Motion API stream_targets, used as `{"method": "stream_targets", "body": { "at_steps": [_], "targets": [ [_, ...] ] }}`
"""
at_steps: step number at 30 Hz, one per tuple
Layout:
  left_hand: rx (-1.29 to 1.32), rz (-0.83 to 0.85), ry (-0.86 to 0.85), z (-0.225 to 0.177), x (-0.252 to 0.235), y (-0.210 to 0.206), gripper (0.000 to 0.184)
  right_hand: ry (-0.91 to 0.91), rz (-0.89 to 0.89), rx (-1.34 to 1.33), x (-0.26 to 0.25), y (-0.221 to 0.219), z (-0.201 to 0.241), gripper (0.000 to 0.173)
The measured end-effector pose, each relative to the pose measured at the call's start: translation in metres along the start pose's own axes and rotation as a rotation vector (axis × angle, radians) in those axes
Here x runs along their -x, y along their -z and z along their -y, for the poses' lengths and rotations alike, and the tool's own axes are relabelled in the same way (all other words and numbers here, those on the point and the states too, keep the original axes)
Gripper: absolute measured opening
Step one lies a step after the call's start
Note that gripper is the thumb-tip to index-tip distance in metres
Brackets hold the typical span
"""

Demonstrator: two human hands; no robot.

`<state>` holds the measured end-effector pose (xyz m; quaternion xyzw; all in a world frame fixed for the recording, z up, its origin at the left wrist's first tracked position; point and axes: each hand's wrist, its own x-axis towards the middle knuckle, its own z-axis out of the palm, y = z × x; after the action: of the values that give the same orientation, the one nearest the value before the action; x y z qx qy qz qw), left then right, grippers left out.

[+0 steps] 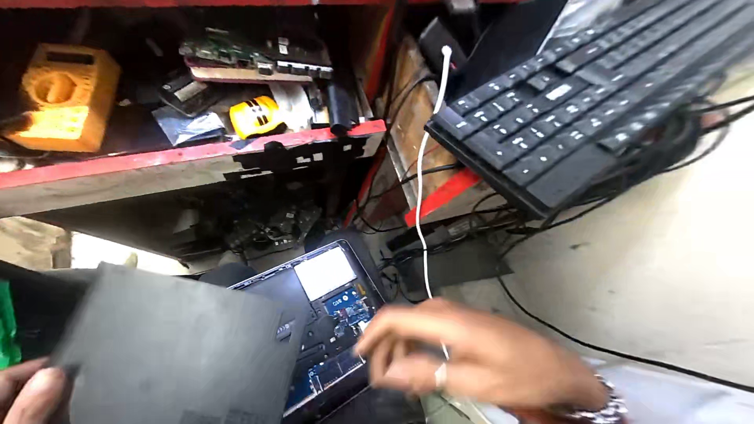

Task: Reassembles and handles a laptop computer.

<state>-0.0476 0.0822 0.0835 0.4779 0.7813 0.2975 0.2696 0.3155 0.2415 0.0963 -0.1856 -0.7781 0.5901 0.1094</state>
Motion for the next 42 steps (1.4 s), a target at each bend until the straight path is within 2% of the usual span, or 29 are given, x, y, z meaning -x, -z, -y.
{"method": "stream_targets", "body": {
  "at_steps": [2, 5, 7, 8, 9, 10, 11, 13, 15, 17, 21, 24, 30, 33, 37, 42],
  "targets": [
    [-0.079, 0.025, 0.044, -0.03, -0.015, -0.007, 0.035, -0.055, -0.509, -0.131, 0.039, 0.006, -0.011, 0.016],
    [-0.164, 0.054, 0.015, -0.033, -0.036, -0.008, 0.035, -0.112, -1.173, -0.289, 0.085, -0.018, -0.046, 0.028],
    [-0.229, 0.084, -0.016, -0.031, -0.047, -0.007, 0.036, -0.239, -1.476, -0.296, 0.103, -0.049, -0.075, 0.033],
    [-0.257, 0.101, -0.026, -0.032, -0.05, -0.008, 0.037, -0.369, -1.52, -0.242, 0.111, -0.066, -0.09, 0.032],
    [-0.287, 0.13, -0.033, -0.032, -0.054, -0.008, 0.039, -0.513, -1.462, -0.154, 0.119, -0.084, -0.105, 0.029],
    [-0.312, 0.174, -0.039, -0.031, -0.058, -0.008, 0.04, -0.614, -1.322, -0.063, 0.126, -0.103, -0.116, 0.025],
    [-0.332, 0.203, -0.049, -0.028, -0.064, -0.007, 0.04, -0.643, -1.164, 0.057, 0.128, -0.118, -0.123, 0.026],
    [-0.377, 0.223, -0.065, -0.021, -0.071, -0.005, 0.042, -0.502, -0.946, 0.297, 0.119, -0.141, -0.125, 0.029],
    [-0.397, 0.207, -0.083, -0.02, -0.073, -0.005, 0.039, -0.272, -0.863, 0.385, 0.098, -0.148, -0.118, 0.025],
    [-0.404, 0.194, -0.088, -0.023, -0.072, -0.006, 0.037, -0.15, -0.826, 0.454, 0.07, -0.131, -0.115, 0.02],
    [-0.422, 0.212, -0.056, -0.04, -0.063, -0.006, 0.036, -0.118, -0.646, 0.583, 0.026, -0.071, -0.127, 0.028],
    [-0.401, 0.197, -0.024, -0.042, -0.057, -0.004, 0.033, -0.091, -0.519, 0.61, 0.013, -0.045, -0.132, 0.029],
    [-0.424, 0.162, -0.004, -0.037, -0.048, 0.001, 0.033, -0.208, -0.425, 0.51, 0.016, -0.044, -0.13, 0.044],
    [-0.429, 0.12, 0.056, -0.045, -0.045, -0.003, 0.031, -0.192, -0.482, 0.462, 0.013, -0.047, -0.132, 0.034],
    [-0.445, 0.096, 0.015, -0.042, -0.044, -0.002, 0.031, -0.196, -0.535, 0.401, 0.001, -0.047, -0.131, 0.019],
    [-0.406, 0.162, 0.031, -0.031, -0.044, 0.004, 0.033, -0.314, -0.452, 0.31, -0.008, -0.043, -0.129, 0.013]
  ]
}}
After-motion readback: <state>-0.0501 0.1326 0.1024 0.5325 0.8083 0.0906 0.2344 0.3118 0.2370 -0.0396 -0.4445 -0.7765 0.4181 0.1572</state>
